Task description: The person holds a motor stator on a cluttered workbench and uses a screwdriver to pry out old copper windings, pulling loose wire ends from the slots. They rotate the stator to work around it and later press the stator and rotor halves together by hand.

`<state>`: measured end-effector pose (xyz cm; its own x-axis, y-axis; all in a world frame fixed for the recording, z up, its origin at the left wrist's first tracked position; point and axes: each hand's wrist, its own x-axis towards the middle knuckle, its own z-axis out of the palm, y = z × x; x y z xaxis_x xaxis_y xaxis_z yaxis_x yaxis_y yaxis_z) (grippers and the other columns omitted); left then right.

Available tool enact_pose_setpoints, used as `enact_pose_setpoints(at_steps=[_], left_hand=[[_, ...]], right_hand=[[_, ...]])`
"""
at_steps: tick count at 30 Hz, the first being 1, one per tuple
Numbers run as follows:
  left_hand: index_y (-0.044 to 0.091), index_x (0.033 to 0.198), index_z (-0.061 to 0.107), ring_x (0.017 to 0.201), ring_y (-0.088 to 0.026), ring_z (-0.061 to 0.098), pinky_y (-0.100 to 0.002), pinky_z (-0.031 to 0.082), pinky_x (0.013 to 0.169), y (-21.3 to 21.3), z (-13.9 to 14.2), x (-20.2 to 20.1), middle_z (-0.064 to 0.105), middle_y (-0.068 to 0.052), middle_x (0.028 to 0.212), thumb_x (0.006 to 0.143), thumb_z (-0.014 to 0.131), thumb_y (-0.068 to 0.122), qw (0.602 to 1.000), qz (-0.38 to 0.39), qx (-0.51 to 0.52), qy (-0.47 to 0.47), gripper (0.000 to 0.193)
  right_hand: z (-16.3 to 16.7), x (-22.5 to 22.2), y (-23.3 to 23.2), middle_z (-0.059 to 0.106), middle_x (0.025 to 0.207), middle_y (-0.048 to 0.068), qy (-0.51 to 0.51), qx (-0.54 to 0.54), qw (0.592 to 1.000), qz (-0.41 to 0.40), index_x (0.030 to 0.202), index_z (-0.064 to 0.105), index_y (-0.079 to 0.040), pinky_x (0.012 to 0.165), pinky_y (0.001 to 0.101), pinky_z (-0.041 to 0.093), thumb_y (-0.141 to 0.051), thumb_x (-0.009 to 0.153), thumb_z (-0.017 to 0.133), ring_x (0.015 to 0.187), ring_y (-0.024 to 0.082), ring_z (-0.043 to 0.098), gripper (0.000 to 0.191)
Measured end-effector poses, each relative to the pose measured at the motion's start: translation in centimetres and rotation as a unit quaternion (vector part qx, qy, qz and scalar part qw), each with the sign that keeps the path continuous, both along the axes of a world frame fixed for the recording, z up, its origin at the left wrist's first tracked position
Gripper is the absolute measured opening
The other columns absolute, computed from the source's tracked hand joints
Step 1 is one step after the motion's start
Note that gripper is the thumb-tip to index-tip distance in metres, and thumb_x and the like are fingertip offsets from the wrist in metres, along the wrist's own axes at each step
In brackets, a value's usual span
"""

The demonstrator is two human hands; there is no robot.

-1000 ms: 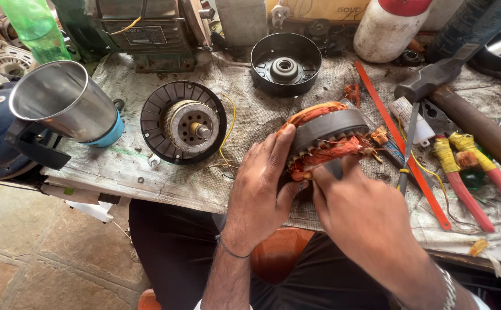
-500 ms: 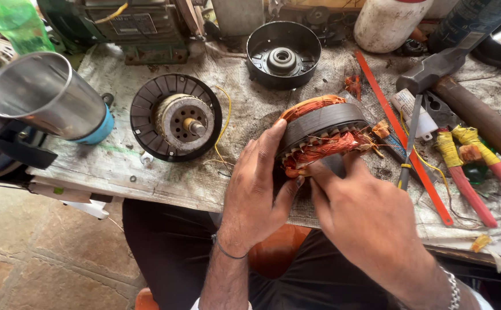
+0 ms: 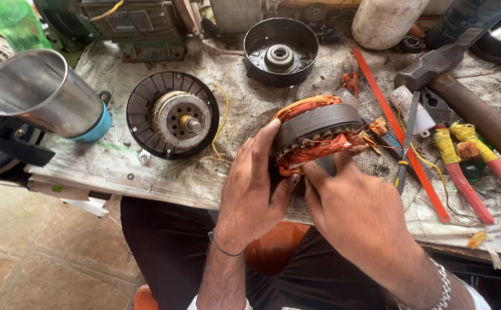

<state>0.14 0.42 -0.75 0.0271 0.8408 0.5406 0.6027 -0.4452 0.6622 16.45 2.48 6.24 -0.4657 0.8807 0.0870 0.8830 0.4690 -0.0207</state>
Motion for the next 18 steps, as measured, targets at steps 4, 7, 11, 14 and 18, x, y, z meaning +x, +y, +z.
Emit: enact_pose_setpoints(at_steps=[4,7,11,14,18], left_hand=[[0.01,0.161,0.017,0.138,-0.039,0.057,-0.055,0.045,0.119,-0.03,0.1,-0.05,0.06,-0.02,0.141,0.083,0.076,0.0,1.0,0.004,0.004,0.01,0.098],[0.01,0.161,0.018,0.138,-0.038,0.057,-0.055,0.045,0.12,0.12,0.22,0.05,0.061,-0.019,0.14,0.084,0.076,0.0,1.0,0.002,0.019,0.006,0.097],[0.01,0.16,0.019,0.14,-0.04,0.055,-0.056,0.045,0.119,0.08,0.32,0.14,0.058,-0.022,0.143,0.082,0.076,-0.004,0.999,0.013,0.03,0.017,0.098],[0.01,0.161,0.019,0.138,-0.038,0.057,-0.054,0.046,0.118,0.13,0.31,0.16,0.06,-0.02,0.141,0.084,0.077,-0.003,1.0,0.004,0.018,0.012,0.097],[0.01,0.161,0.017,0.137,-0.038,0.057,-0.054,0.046,0.118,0.16,0.22,0.03,0.061,-0.02,0.14,0.084,0.076,-0.003,1.0,-0.005,0.009,0.009,0.098]], right_hand=[[-0.58,-0.16,0.45,0.064,0.091,0.018,0.0,0.005,1.0,0.007,0.101,0.071,-0.012,0.051,0.0437,0.059,-0.031,0.092,0.063,0.058,0.033,0.071,0.023],[-0.86,0.15,0.57,0.064,0.093,0.019,0.046,0.014,0.998,0.033,0.105,0.072,-0.012,0.049,0.0443,0.058,-0.027,0.091,0.064,0.055,0.033,0.07,0.022],[-0.73,0.02,0.57,0.064,0.091,0.019,0.058,0.027,0.997,0.04,0.096,0.071,-0.012,0.053,0.0452,0.057,-0.026,0.092,0.063,0.06,0.033,0.07,0.016],[-0.48,-0.09,0.46,0.064,0.095,0.02,0.055,0.008,0.998,0.036,0.101,0.07,-0.012,0.05,0.0453,0.058,-0.024,0.089,0.064,0.058,0.034,0.071,0.018],[-0.49,-0.07,0.43,0.065,0.087,0.016,-0.006,-0.013,1.0,-0.003,0.097,0.068,-0.013,0.056,0.0453,0.059,-0.028,0.094,0.062,0.063,0.033,0.071,0.017]])
